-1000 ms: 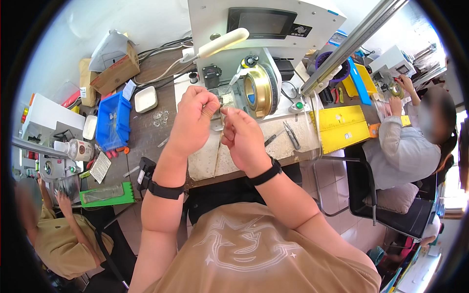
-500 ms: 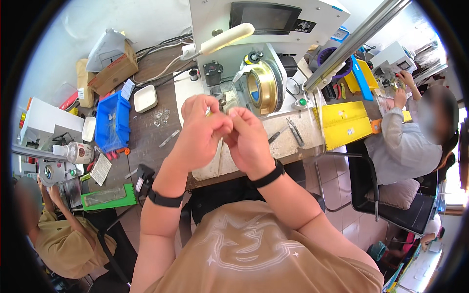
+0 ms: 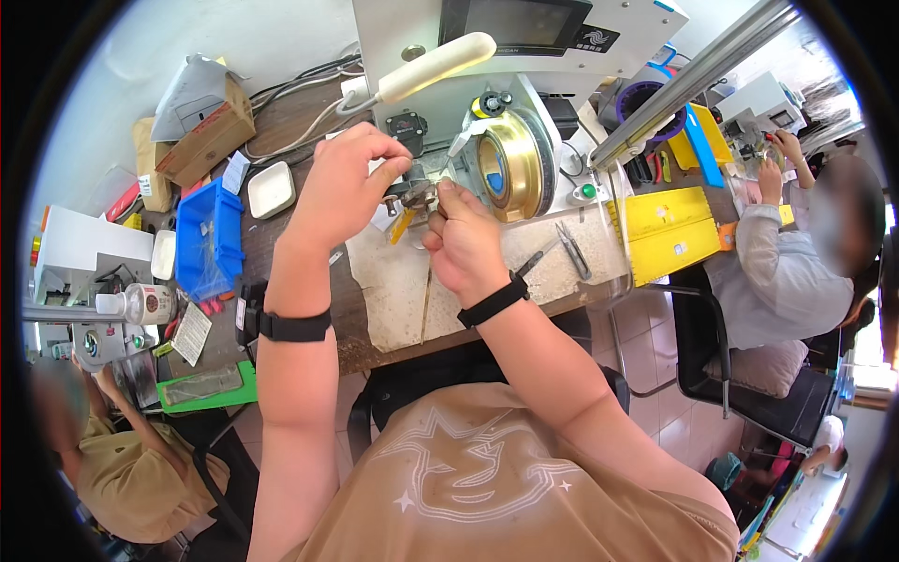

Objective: Manually assembling small precision components using tweezers, brushes, and adhesive at a specialized assembly machine.

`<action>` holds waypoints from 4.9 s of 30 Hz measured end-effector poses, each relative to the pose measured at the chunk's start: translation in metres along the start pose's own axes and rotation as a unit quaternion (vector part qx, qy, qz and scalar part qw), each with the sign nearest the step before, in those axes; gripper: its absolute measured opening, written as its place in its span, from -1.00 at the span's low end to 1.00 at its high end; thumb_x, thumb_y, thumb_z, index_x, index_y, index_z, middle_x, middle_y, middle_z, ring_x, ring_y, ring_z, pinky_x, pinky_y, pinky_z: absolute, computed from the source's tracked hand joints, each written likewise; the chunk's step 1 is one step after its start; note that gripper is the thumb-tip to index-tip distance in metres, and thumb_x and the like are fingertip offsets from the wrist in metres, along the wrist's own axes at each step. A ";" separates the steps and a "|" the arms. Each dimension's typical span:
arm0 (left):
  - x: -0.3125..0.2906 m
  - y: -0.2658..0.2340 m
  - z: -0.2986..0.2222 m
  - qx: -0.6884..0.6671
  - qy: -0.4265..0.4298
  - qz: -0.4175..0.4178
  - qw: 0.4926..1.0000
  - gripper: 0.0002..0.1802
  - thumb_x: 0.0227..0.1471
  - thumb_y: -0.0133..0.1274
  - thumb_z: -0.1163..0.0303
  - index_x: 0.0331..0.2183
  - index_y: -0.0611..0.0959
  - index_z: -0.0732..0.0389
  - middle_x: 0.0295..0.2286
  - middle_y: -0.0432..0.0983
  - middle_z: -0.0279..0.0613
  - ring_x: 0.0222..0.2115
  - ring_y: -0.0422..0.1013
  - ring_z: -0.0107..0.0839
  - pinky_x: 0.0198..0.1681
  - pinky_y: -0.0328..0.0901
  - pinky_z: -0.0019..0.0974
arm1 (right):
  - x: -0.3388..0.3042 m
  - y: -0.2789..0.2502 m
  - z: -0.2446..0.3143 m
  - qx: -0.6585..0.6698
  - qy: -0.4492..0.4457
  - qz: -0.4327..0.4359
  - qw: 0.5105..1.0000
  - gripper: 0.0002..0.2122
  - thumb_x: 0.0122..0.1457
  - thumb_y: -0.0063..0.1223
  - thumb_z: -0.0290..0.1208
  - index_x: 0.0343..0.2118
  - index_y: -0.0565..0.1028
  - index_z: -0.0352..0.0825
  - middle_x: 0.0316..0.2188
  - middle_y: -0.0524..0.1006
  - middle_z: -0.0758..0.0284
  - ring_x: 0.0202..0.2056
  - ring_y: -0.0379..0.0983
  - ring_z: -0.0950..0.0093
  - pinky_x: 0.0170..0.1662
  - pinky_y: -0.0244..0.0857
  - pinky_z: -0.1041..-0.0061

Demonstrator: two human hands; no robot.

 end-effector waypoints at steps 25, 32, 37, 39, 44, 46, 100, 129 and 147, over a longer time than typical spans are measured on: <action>-0.056 0.029 -0.051 -0.059 0.082 -0.009 0.995 -0.86 -0.13 0.33 0.53 -0.45 0.69 0.12 -0.23 0.35 -0.25 -0.03 0.26 -0.17 0.11 0.10 -0.11 | -0.058 -0.052 0.012 -0.108 -0.092 -0.025 0.990 -0.83 0.32 0.12 -0.31 -0.17 0.56 -0.29 -0.55 0.37 0.58 -0.59 0.21 0.73 -0.53 0.10 0.66; -0.075 0.049 -0.044 0.069 0.182 -0.132 0.972 -0.72 -0.33 0.33 0.58 -0.50 0.72 -0.04 -0.24 0.37 -0.34 -0.04 0.29 -0.14 0.06 0.10 -0.13 | -0.085 -0.014 0.042 -0.700 -0.387 0.192 0.569 -0.89 0.04 0.21 -0.47 -0.35 0.65 -0.26 -0.53 0.53 0.30 -0.47 0.53 0.30 -0.43 0.38 0.38; -0.082 0.048 -0.036 0.110 0.202 -0.176 0.957 -0.69 -0.40 0.29 0.57 -0.50 0.73 -0.09 -0.24 0.38 -0.33 -0.04 0.30 -0.14 0.05 0.09 -0.12 | -0.097 0.015 -0.004 -0.778 -0.430 0.316 0.331 -0.87 -0.09 0.12 -0.43 -0.43 0.61 -0.24 -0.57 0.46 0.39 -0.50 0.51 0.38 -0.46 0.37 0.38; -0.083 0.048 -0.031 0.117 0.198 -0.178 0.957 -0.70 -0.37 0.27 0.57 -0.50 0.73 -0.08 -0.24 0.38 -0.33 -0.04 0.30 -0.14 0.05 0.09 -0.12 | -0.097 0.021 -0.017 -0.784 -0.444 0.333 0.280 -0.85 -0.11 0.14 -0.43 -0.43 0.61 -0.27 -0.57 0.44 0.40 -0.51 0.48 0.40 -0.47 0.34 0.40; -0.087 0.046 -0.029 0.127 0.189 -0.197 0.954 -0.73 -0.38 0.22 0.50 -0.52 0.74 -0.12 -0.25 0.39 -0.43 -0.04 0.30 -0.25 0.03 0.08 -0.14 | -0.108 0.022 -0.034 -0.779 -0.455 0.386 0.193 -0.83 -0.12 0.12 -0.38 -0.42 0.55 -0.28 -0.58 0.40 0.42 -0.47 0.44 0.44 -0.46 0.27 0.46; -0.087 0.046 -0.031 0.138 0.197 -0.179 0.954 -0.71 -0.34 0.25 0.57 -0.48 0.74 -0.06 -0.23 0.40 -0.31 -0.04 0.29 -0.14 0.04 0.11 -0.11 | -0.120 0.029 -0.017 -0.743 -0.478 0.404 0.238 -0.84 -0.13 0.15 -0.41 -0.43 0.53 -0.28 -0.57 0.42 0.40 -0.47 0.44 0.43 -0.45 0.28 0.45; -0.081 0.045 -0.027 0.184 0.198 -0.156 0.950 -0.69 -0.36 0.29 0.59 -0.47 0.74 -0.05 -0.24 0.37 -0.33 -0.06 0.30 -0.17 0.00 0.16 -0.11 | -0.126 0.025 0.095 -0.503 -0.602 0.082 0.614 -0.72 0.01 0.15 -0.76 -0.16 0.59 -0.46 -0.29 0.61 0.15 -0.34 0.56 0.27 -0.27 0.47 0.44; -0.080 0.042 -0.037 0.170 0.207 -0.178 0.947 -0.74 -0.33 0.34 0.55 -0.47 0.74 0.01 -0.26 0.40 -0.31 -0.11 0.31 -0.22 0.00 0.13 -0.15 | -0.100 -0.122 0.129 -0.792 -0.371 -0.204 0.440 -0.87 0.16 0.13 -0.34 -0.35 0.59 -0.29 -0.37 0.54 0.26 -0.24 0.48 0.24 -0.14 0.40 0.24; -0.082 0.042 -0.028 0.150 0.201 -0.175 0.952 -0.70 -0.41 0.25 0.59 -0.51 0.73 -0.05 -0.25 0.39 -0.33 -0.09 0.32 -0.19 0.00 0.12 -0.10 | -0.098 -0.156 0.144 -0.666 -0.403 -0.187 0.599 -0.89 0.15 0.17 -0.49 -0.35 0.53 -0.43 -0.48 0.49 0.21 -0.47 0.44 0.33 -0.34 0.33 0.40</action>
Point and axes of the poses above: each hand's wrist, its own x-axis towards the middle knuckle, its own y-axis out of the palm, z = x × y, the point moved 9 cm from there along x, towards the middle knuckle
